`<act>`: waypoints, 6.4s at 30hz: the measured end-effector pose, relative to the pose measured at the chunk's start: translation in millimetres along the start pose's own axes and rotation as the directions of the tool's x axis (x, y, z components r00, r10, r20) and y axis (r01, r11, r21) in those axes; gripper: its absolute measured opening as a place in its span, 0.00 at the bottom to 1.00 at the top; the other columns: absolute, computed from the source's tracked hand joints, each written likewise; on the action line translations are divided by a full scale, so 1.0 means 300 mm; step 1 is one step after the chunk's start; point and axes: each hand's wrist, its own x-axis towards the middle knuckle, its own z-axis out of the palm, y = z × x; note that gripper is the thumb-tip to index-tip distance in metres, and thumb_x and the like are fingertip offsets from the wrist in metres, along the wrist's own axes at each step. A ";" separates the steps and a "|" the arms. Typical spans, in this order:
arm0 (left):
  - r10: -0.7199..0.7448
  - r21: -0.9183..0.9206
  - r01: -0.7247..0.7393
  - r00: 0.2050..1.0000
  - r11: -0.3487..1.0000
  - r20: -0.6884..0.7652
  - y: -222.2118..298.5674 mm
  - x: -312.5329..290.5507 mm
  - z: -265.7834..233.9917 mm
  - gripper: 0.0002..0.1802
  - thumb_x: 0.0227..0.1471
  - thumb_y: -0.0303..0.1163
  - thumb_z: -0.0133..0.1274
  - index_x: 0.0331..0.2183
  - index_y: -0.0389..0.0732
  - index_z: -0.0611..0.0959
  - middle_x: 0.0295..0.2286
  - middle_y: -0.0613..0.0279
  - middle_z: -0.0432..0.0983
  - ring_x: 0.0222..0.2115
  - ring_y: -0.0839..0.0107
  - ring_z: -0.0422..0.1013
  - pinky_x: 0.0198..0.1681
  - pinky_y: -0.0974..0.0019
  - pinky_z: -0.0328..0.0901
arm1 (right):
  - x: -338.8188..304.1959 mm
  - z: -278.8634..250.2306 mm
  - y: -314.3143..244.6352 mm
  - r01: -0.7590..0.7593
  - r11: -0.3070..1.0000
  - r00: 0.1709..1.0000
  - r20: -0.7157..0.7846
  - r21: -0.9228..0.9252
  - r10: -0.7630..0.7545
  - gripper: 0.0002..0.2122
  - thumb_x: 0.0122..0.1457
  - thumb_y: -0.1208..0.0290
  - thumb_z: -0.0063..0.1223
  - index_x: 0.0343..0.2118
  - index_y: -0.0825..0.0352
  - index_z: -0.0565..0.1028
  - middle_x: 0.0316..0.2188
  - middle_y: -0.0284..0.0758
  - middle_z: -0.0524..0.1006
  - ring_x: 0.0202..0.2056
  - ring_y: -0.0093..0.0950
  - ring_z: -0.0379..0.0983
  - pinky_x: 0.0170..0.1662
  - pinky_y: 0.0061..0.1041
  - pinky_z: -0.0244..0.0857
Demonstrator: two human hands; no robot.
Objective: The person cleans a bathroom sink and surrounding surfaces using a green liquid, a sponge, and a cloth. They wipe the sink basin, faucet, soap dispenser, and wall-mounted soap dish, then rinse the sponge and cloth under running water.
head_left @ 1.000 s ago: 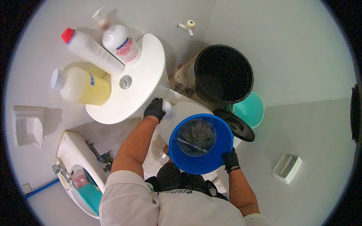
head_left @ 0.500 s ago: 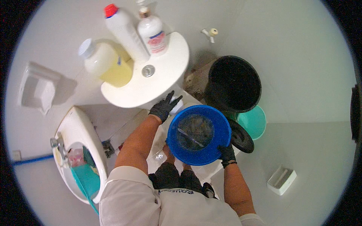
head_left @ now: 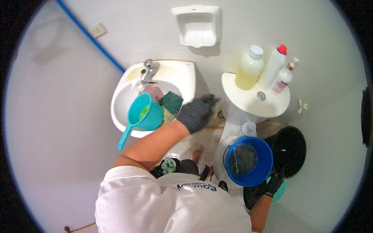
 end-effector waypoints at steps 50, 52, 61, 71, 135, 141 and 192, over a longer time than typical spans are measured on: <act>-0.118 -0.533 0.064 0.991 0.844 -0.068 -0.019 0.234 -0.472 0.20 0.45 0.41 0.59 0.41 0.44 0.79 0.32 0.62 0.77 0.32 0.73 0.73 0.38 0.69 0.68 | -0.096 0.096 -0.072 0.207 0.918 0.971 0.189 -0.338 -0.149 0.22 0.51 0.65 0.52 0.49 0.65 0.69 0.51 0.45 0.66 0.53 0.41 0.60 0.58 0.37 0.52; 0.012 -0.299 -0.014 1.000 0.954 -0.009 0.162 0.371 -0.319 0.24 0.45 0.46 0.58 0.43 0.45 0.78 0.35 0.58 0.76 0.36 0.66 0.72 0.40 0.68 0.68 | -0.093 0.063 -0.053 0.108 0.947 0.978 0.205 -0.304 -0.046 0.22 0.51 0.65 0.51 0.49 0.66 0.68 0.51 0.46 0.66 0.54 0.41 0.60 0.58 0.36 0.52; -0.125 -0.145 0.135 0.989 0.980 0.077 0.543 0.802 0.218 0.39 0.36 0.60 0.57 0.44 0.41 0.74 0.41 0.47 0.73 0.43 0.51 0.70 0.45 0.57 0.65 | -0.189 -0.095 0.060 0.054 0.926 0.995 0.095 -0.375 -0.019 0.20 0.51 0.66 0.50 0.48 0.65 0.70 0.50 0.45 0.68 0.52 0.43 0.63 0.55 0.37 0.56; -0.102 -0.386 0.086 0.995 0.918 -0.021 0.538 0.859 0.370 0.35 0.36 0.55 0.59 0.43 0.41 0.76 0.41 0.49 0.74 0.42 0.54 0.71 0.46 0.57 0.64 | -0.198 -0.098 0.360 0.156 0.854 0.987 0.121 -0.496 -0.109 0.26 0.50 0.63 0.56 0.54 0.60 0.66 0.54 0.41 0.64 0.55 0.42 0.58 0.58 0.38 0.51; -0.056 -0.229 0.168 0.903 0.959 0.426 -0.877 -0.082 0.333 0.66 0.25 0.46 0.68 0.60 0.44 0.46 0.58 0.45 0.46 0.58 0.52 0.48 0.59 0.57 0.49 | -0.331 0.067 -0.501 -0.223 0.826 0.958 -0.271 -0.518 0.089 0.14 0.47 0.61 0.55 0.34 0.65 0.75 0.34 0.45 0.75 0.41 0.41 0.71 0.44 0.36 0.64; -0.282 0.085 0.269 0.909 0.959 0.306 -0.878 0.039 0.529 0.68 0.27 0.41 0.66 0.61 0.49 0.36 0.60 0.46 0.40 0.60 0.49 0.41 0.61 0.55 0.41 | -0.472 -0.073 -0.354 -0.492 0.759 0.824 -0.510 -0.427 0.247 0.18 0.45 0.60 0.58 0.37 0.66 0.75 0.36 0.46 0.76 0.41 0.42 0.72 0.43 0.36 0.66; -0.344 -0.167 0.340 0.939 0.925 0.003 -0.517 -0.090 0.088 0.22 0.46 0.28 0.48 0.47 0.45 0.75 0.34 0.45 0.75 0.35 0.54 0.73 0.41 0.60 0.68 | -0.180 -0.140 -0.230 -0.094 0.938 0.967 -0.256 -0.334 0.006 0.08 0.46 0.70 0.58 0.28 0.67 0.77 0.28 0.40 0.78 0.33 0.36 0.74 0.38 0.34 0.65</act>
